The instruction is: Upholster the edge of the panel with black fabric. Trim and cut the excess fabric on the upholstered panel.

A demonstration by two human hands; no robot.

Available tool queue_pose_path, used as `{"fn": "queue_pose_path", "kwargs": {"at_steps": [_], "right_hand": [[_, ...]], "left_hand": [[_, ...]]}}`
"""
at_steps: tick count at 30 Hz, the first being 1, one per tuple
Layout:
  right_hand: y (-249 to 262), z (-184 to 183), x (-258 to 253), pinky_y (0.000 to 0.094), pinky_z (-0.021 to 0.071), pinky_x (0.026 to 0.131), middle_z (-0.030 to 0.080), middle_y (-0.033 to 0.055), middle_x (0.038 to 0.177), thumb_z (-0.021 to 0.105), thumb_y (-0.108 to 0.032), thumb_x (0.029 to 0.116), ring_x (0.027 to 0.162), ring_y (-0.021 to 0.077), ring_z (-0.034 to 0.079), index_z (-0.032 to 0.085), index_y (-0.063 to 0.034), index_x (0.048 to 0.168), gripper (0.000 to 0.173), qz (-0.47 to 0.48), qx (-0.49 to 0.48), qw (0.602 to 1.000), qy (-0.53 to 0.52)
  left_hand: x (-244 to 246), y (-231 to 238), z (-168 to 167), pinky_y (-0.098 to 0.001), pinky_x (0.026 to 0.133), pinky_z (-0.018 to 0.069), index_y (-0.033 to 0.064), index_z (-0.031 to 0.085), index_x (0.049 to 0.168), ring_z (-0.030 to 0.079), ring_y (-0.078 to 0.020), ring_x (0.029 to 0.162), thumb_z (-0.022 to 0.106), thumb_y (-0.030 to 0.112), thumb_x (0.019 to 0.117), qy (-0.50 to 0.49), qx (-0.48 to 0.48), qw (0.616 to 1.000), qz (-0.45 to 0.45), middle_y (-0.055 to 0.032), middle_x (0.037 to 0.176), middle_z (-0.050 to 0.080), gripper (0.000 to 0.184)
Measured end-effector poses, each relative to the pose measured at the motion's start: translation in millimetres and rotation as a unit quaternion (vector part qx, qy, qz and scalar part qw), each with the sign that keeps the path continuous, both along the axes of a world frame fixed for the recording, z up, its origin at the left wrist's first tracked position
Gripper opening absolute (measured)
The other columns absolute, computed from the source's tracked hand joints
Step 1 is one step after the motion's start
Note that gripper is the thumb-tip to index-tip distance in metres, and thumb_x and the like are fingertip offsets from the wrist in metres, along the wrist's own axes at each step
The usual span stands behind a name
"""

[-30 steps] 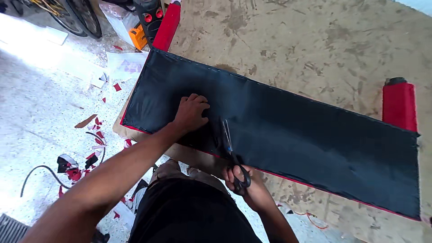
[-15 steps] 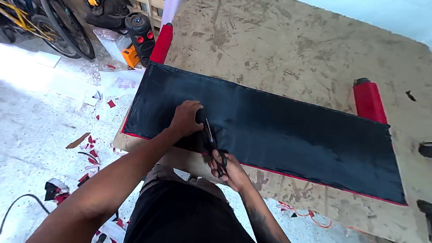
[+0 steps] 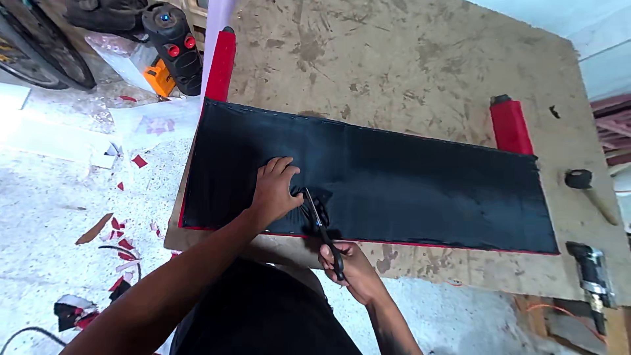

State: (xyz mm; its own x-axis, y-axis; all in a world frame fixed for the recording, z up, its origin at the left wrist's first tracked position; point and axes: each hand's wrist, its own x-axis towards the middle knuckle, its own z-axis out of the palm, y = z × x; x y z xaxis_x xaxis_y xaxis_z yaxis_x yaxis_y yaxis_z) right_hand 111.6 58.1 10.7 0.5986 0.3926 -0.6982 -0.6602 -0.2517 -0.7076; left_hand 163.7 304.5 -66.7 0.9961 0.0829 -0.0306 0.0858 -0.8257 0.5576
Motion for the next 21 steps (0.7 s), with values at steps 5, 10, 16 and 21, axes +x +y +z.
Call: {"fn": "queue_pose_path", "kwargs": {"at_steps": [5,10,16,21], "right_hand": [[-18.6,-1.1,-53.3,0.0256,0.0456,0.043,0.068,0.006,0.075,0.069,-0.076,0.0797,0.054,0.0117,0.059,0.07,-0.0109,0.081,0.065,-0.029,0.019,0.999,0.018],[9.1,-15.0,-89.6,0.0246,0.0435,0.042,0.07,0.0103,0.082,0.053,-0.084,0.0837,0.054,0.0128,0.058,0.07,-0.0088,0.084,0.077,-0.124,0.091,0.988,0.019],[65.5,-26.9,-58.7,0.0221,0.042,0.04,0.068,0.01,0.081,0.051,-0.075,0.0925,0.057,0.0128,0.061,0.064,-0.0061,0.087,0.07,-0.278,0.129,0.952,-0.012],[84.9,-30.7,-39.3,0.0214,0.0425,0.041,0.065,0.0082,0.074,0.055,-0.046,0.1035,0.053,0.0104,0.057,0.063,-0.0036,0.077,0.051,-0.374,0.15,0.915,-0.026]], "left_hand": [[24.7,-7.9,12.0,-0.0596,0.117,0.0303,0.0328,0.063,0.135,0.029,-0.0269,0.152,0.081,0.055,0.0721,-0.035,0.043,0.983,-0.175,0.0033,0.161,0.041,0.07],[69.4,-26.9,-6.1,-0.0508,0.106,0.0402,0.0295,0.069,0.125,0.053,-0.0222,0.126,0.083,0.029,0.0786,-0.104,0.062,0.927,-0.356,0.0045,0.127,0.063,0.048],[89.4,-11.9,-17.6,-0.038,0.087,0.048,0.0183,0.077,0.103,0.061,-0.0194,0.098,0.064,0.023,0.0975,-0.202,-0.025,0.865,-0.459,0.0009,0.098,0.069,0.015],[92.0,-12.0,-26.5,-0.0356,0.085,0.0508,0.0158,0.078,0.101,0.063,-0.0186,0.095,0.061,0.02,0.0986,-0.223,-0.078,0.852,-0.468,0.0001,0.094,0.069,0.017]]}}
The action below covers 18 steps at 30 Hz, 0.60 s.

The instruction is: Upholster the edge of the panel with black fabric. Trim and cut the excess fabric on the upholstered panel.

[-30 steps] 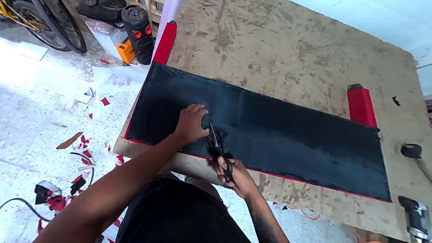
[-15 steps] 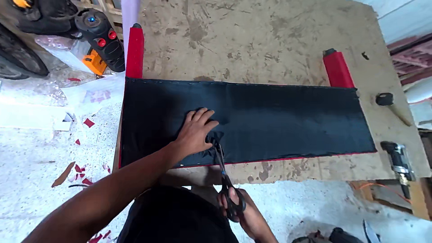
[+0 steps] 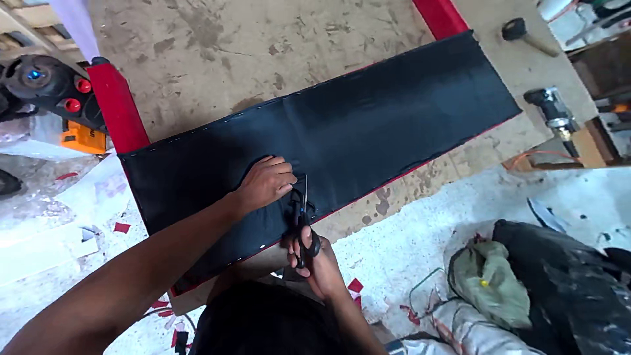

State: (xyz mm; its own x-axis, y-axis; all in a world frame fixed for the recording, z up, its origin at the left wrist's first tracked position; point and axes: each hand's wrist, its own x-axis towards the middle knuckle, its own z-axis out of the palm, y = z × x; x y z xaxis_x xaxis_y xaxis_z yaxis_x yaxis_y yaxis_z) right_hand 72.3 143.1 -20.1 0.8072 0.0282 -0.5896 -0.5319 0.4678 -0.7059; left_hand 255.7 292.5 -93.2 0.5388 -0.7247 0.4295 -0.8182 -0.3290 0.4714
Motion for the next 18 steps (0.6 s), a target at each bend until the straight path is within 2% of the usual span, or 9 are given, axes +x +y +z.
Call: {"fn": "queue_pose_path", "kwargs": {"at_steps": [3,5,7,11,16,18], "right_hand": [[19.6,4.9,-0.3,0.0215,0.041,0.039,0.063,0.0078,0.069,0.057,-0.032,0.1042,0.049,0.0096,0.055,0.064,-0.0006,0.076,0.043,-0.065,-0.018,0.997,0.02],[30.8,9.3,1.7,0.0214,0.0392,0.038,0.063,0.009,0.067,0.058,-0.028,0.1041,0.047,0.0095,0.053,0.065,0.0014,0.076,0.041,-0.096,-0.017,0.995,0.018],[33.7,11.4,6.3,0.0208,0.0401,0.038,0.063,0.0099,0.068,0.056,-0.027,0.1051,0.047,0.0095,0.054,0.064,0.002,0.076,0.041,-0.102,-0.009,0.995,0.013],[31.7,3.6,15.7,0.0197,0.0396,0.039,0.064,0.0104,0.069,0.056,-0.024,0.1049,0.048,0.0087,0.054,0.063,0.0018,0.074,0.041,-0.111,-0.014,0.994,0.017],[34.2,9.9,11.7,0.0199,0.0395,0.038,0.064,0.0099,0.07,0.054,-0.023,0.106,0.048,0.0087,0.054,0.063,0.0015,0.075,0.041,-0.119,-0.019,0.992,0.024],[28.6,12.9,7.5,0.0199,0.0411,0.038,0.065,0.0096,0.071,0.054,-0.025,0.1061,0.049,0.0085,0.055,0.064,0.0007,0.076,0.041,-0.105,-0.017,0.994,0.005]], "left_hand": [[2.7,-2.1,-0.5,-0.032,0.09,0.0545,0.0146,0.079,0.097,0.065,-0.0128,0.098,0.067,0.018,0.0954,0.122,-0.035,0.992,0.027,0.0017,0.095,0.071,0.013],[5.8,-4.9,4.2,-0.0271,0.08,0.0566,0.0143,0.078,0.093,0.064,-0.0058,0.087,0.071,0.02,0.0925,0.247,-0.059,0.965,0.073,0.0044,0.091,0.069,0.009],[10.7,-5.4,10.0,-0.0253,0.071,0.0564,0.0159,0.077,0.093,0.062,-0.0029,0.077,0.073,0.021,0.0907,0.322,-0.055,0.941,0.09,0.0067,0.088,0.067,0.007],[17.9,-3.1,13.1,-0.0256,0.067,0.0554,0.0161,0.077,0.089,0.061,-0.0028,0.072,0.073,0.022,0.0916,0.366,-0.056,0.926,0.075,0.0078,0.086,0.068,0.008],[25.8,0.4,14.3,-0.0315,0.076,0.062,0.0112,0.077,0.092,0.07,-0.0071,0.08,0.075,0.017,0.0899,0.427,-0.069,0.895,0.114,0.002,0.089,0.074,0.007],[27.4,0.1,17.7,-0.0331,0.073,0.0605,0.0129,0.078,0.091,0.07,-0.0066,0.076,0.078,0.022,0.0892,0.446,-0.063,0.882,0.139,0.0028,0.083,0.075,0.01]]}}
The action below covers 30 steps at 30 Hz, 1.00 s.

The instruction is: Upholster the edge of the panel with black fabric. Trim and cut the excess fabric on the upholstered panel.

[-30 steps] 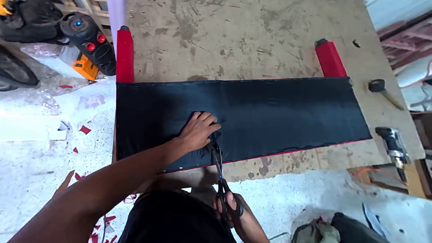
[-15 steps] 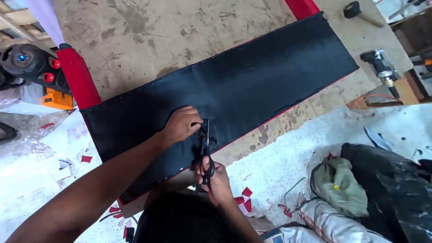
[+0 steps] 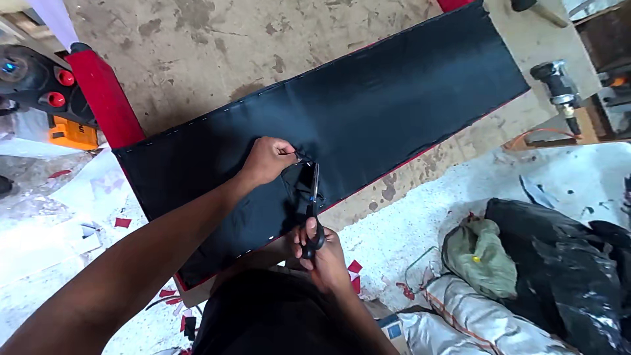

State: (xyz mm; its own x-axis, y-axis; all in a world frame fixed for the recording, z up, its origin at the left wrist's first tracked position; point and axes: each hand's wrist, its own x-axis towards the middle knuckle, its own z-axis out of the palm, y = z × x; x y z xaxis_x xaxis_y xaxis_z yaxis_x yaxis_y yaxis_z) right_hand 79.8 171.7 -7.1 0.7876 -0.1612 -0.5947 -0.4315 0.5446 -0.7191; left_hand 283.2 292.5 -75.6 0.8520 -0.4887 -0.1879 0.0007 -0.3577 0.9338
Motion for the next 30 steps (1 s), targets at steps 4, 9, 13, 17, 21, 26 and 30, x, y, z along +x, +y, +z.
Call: {"fn": "queue_pose_path", "kwargs": {"at_steps": [4,9,13,17,21,26,30], "right_hand": [[-19.9,4.5,-12.0,0.0207,0.0436,0.041,0.066,0.0101,0.074,0.055,-0.048,0.1034,0.053,0.0096,0.059,0.065,-0.0019,0.077,0.054,0.072,0.004,0.997,-0.02],[-39.2,5.0,-7.7,0.0214,0.0449,0.042,0.067,0.0095,0.077,0.059,-0.053,0.1004,0.054,0.0097,0.059,0.066,-0.0033,0.078,0.055,0.138,0.007,0.99,-0.012],[-46.5,-1.5,13.1,0.0194,0.044,0.042,0.067,0.0097,0.075,0.055,-0.043,0.1047,0.053,0.0089,0.059,0.065,-0.0023,0.077,0.051,0.139,0.01,0.99,-0.006],[-48.2,-1.5,19.4,0.0183,0.0412,0.041,0.066,0.0073,0.071,0.057,-0.034,0.1042,0.05,0.0062,0.055,0.066,-0.0021,0.075,0.044,0.136,0.0,0.991,0.018],[-50.9,1.0,15.9,0.0188,0.0422,0.042,0.065,0.0067,0.072,0.059,-0.03,0.1037,0.051,0.0063,0.055,0.066,-0.002,0.077,0.04,0.132,0.011,0.991,0.005],[-64.2,6.2,-1.3,0.0248,0.049,0.046,0.065,0.004,0.07,0.067,-0.046,0.0974,0.052,0.0095,0.058,0.068,-0.006,0.076,0.046,0.188,-0.02,0.982,0.021],[-109.5,23.0,-23.9,0.0273,0.0492,0.046,0.067,0.0021,0.072,0.07,-0.069,0.0844,0.055,0.0106,0.06,0.072,-0.0112,0.085,0.058,0.303,-0.11,0.946,0.038]], "left_hand": [[2.0,0.4,1.9,-0.0331,0.074,0.0619,0.0137,0.078,0.093,0.071,-0.0068,0.076,0.08,0.023,0.0878,0.029,-0.016,0.999,0.02,0.0028,0.083,0.075,0.011],[-6.2,5.8,-3.2,-0.0292,0.075,0.0615,0.0105,0.077,0.095,0.069,-0.0084,0.08,0.077,0.016,0.09,-0.009,-0.078,0.997,-0.002,0.0011,0.094,0.073,0.007],[-15.3,8.0,-3.9,-0.0242,0.069,0.058,0.0085,0.076,0.094,0.065,-0.0062,0.077,0.075,0.012,0.0912,-0.07,-0.106,0.991,-0.034,0.0008,0.095,0.07,0.005],[-20.8,10.5,-2.4,-0.0236,0.07,0.057,0.0086,0.075,0.093,0.064,-0.0056,0.078,0.077,0.02,0.0928,-0.104,-0.101,0.988,-0.051,0.0012,0.092,0.069,0.011],[-22.0,11.3,1.3,-0.0226,0.067,0.0553,0.0094,0.075,0.092,0.062,-0.0052,0.076,0.077,0.02,0.093,-0.106,-0.093,0.989,-0.037,0.0019,0.09,0.068,0.011],[-16.8,20.3,9.1,-0.0306,0.073,0.0597,0.0133,0.075,0.095,0.067,-0.008,0.079,0.076,0.027,0.0932,-0.048,0.026,0.995,0.08,0.0025,0.092,0.07,0.014],[-28.2,23.7,42.8,-0.0337,0.073,0.0583,0.0132,0.072,0.109,0.065,-0.012,0.083,0.069,0.024,0.0969,-0.125,0.113,0.976,0.135,-0.0016,0.101,0.068,0.017]]}}
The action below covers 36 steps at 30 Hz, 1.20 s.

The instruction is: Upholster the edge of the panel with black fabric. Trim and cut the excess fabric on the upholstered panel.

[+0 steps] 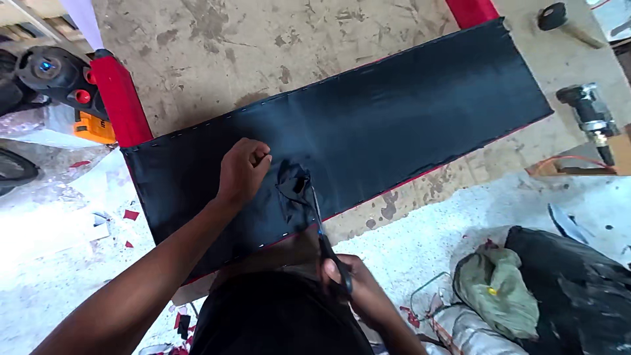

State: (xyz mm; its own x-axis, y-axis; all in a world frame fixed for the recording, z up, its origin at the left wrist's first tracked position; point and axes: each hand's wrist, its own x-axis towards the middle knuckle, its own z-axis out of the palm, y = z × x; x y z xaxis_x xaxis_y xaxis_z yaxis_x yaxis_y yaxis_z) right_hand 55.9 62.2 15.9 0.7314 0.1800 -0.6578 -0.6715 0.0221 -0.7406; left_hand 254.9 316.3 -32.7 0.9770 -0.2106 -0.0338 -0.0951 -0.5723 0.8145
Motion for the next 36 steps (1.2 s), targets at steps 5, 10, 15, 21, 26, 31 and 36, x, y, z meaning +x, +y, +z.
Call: {"fn": "queue_pose_path", "kwargs": {"at_steps": [5,10,15,21,26,31,36], "right_hand": [[-111.7,25.4,52.0,0.0386,0.0578,0.07,0.067,0.0012,0.094,0.081,-0.063,0.077,0.082,0.0149,0.065,0.072,-0.0143,0.093,0.052,0.306,-0.231,0.922,-0.058],[-121.1,48.4,179.5,0.0485,0.0545,0.065,0.063,-0.0012,0.082,0.084,-0.068,0.0684,0.073,0.0173,0.062,0.068,-0.021,0.088,0.053,0.594,-0.389,0.701,-0.069],[-39.2,46.5,249.2,0.0542,0.057,0.071,0.069,0.0006,0.088,0.085,-0.069,0.0659,0.08,0.0209,0.067,0.074,-0.0204,0.096,0.058,0.743,-0.388,0.53,-0.128],[20.0,44.3,265.4,0.0449,0.0547,0.063,0.065,-0.003,0.075,0.087,-0.062,0.0674,0.07,0.0153,0.065,0.074,-0.0213,0.095,0.051,0.82,-0.368,0.413,-0.149],[26.7,46.8,271.3,0.0407,0.0535,0.059,0.063,-0.0035,0.071,0.088,-0.057,0.0711,0.065,0.0133,0.062,0.073,-0.0192,0.09,0.045,0.827,-0.358,0.41,-0.143],[27.7,52.0,270.0,0.0396,0.054,0.059,0.064,-0.0021,0.07,0.089,-0.05,0.0742,0.063,0.0134,0.062,0.074,-0.0171,0.087,0.039,0.819,-0.349,0.436,-0.129],[36.9,52.3,257.2,0.0435,0.0536,0.058,0.062,-0.0033,0.069,0.088,-0.054,0.0724,0.064,0.0151,0.062,0.072,-0.0197,0.086,0.04,0.82,-0.379,0.401,-0.155]], "left_hand": [[-37.9,-43.1,19.6,-0.0471,0.093,0.0589,0.0163,0.07,0.126,0.069,-0.0206,0.109,0.063,0.03,0.1014,0.054,0.179,0.924,-0.334,-0.0029,0.128,0.069,0.03],[-37.7,-58.6,15.3,-0.0493,0.084,0.0586,0.0176,0.075,0.104,0.068,-0.0232,0.102,0.069,0.028,0.096,0.099,0.274,0.866,-0.406,-0.0029,0.112,0.069,0.014],[-45.3,-47.1,8.4,-0.0441,0.091,0.0584,0.0189,0.076,0.103,0.064,-0.0185,0.107,0.07,0.028,0.0963,0.094,0.187,0.909,-0.359,-0.0001,0.115,0.065,0.012],[-48.9,-46.3,21.3,-0.0461,0.077,0.0588,0.02,0.069,0.105,0.069,-0.0191,0.086,0.07,0.025,0.0966,0.173,0.181,0.911,-0.329,-0.0001,0.089,0.07,0.01],[-52.3,-36.7,13.4,-0.0423,0.076,0.0587,0.0188,0.071,0.1,0.068,-0.0149,0.084,0.072,0.022,0.0943,0.165,0.11,0.937,-0.286,0.0018,0.087,0.071,0.006],[-51.0,-25.1,12.2,-0.0415,0.078,0.0589,0.0167,0.071,0.099,0.068,-0.0136,0.084,0.074,0.02,0.0936,0.152,0.06,0.951,-0.264,0.0022,0.087,0.071,0.006],[-50.3,-16.1,8.7,-0.0365,0.074,0.0583,0.0173,0.072,0.097,0.067,-0.0092,0.078,0.075,0.021,0.0934,0.13,0.024,0.954,-0.27,0.0048,0.083,0.07,0.006]]}}
